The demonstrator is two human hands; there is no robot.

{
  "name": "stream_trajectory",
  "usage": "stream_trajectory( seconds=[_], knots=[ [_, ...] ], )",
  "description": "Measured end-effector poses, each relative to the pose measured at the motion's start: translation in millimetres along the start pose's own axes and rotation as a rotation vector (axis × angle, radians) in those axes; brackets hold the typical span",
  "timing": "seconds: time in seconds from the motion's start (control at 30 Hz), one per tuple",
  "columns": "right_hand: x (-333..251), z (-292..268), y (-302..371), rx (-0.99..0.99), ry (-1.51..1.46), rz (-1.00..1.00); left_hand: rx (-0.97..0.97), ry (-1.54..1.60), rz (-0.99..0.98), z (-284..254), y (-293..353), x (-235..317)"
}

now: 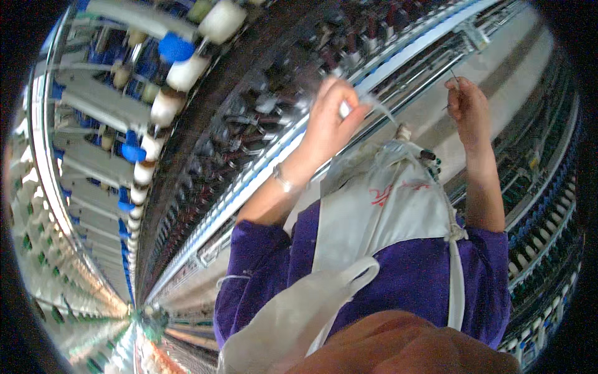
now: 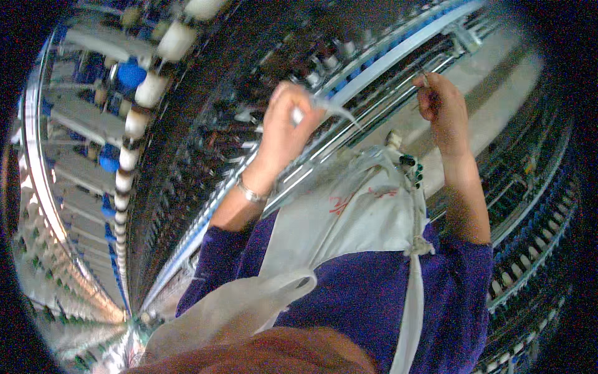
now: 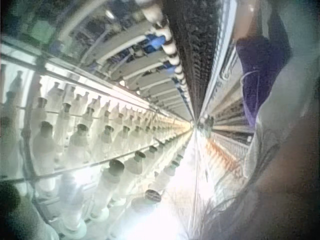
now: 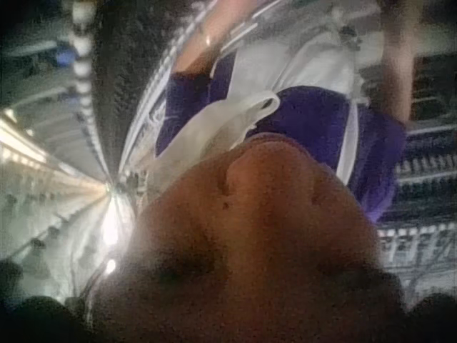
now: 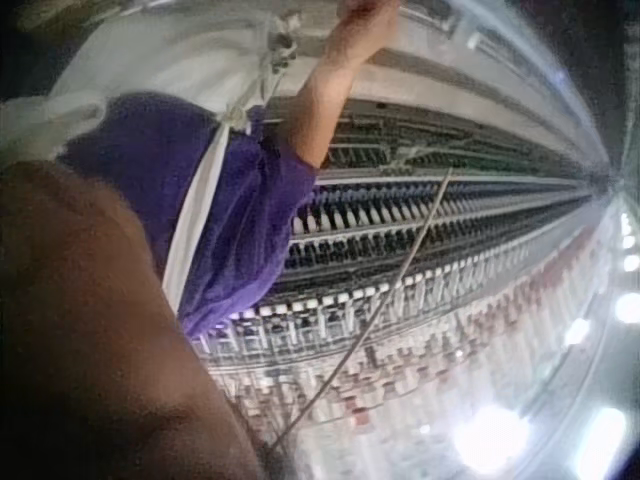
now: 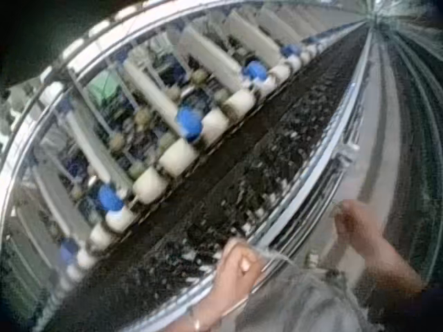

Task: The person threads yarn through multiple spinning machines, replacing empty bobbins with full ones and guiding the thread through guides and tensioners. The person walks between machines to perform the same threading steps repeatedly.

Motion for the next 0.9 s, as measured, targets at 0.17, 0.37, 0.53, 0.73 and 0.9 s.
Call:
stream_trajectory(
  seconds=[0.17, 0.37, 0.53, 0.73, 0.9],
  knots=[
    [-55.1, -29.2, -29.8, 0.012, -0.071, -0.16, -0.336, 0.462, -0.751, 110.4, 116.8, -93.2],
    [-115.9, -35.4, -88.3, -0.12, -0.012, -0.244, -1.353, -0.185, -0.591, 222.7, 202.0, -130.0],
    [-91.0, -83.4, -114.1, -0.51, 0.705, -0.091, -1.403, -0.09, -0.72, 286.8, 209.7, -127.9],
    [-16.5, -256.3, -43.3, -0.783, 1.808, 0.352, -0.866, 0.188, -0.645, 264.9, -18.6, -66.4],
    [-7.4, -276.1, -71.2, -0.592, 1.598, 0.347, -0.103, -0.743, -0.464, -6.6, -297.8, 16.3]
  ],
)
Point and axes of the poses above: each hand's wrist, its own y-axis away from the middle knuckle, its own z-axis out of the palm, x = y × z, the point moved 10 cm from there along -y, towards the middle knuckle, and after that the axes turned 15 degrees about z, right-handed, at the moved point
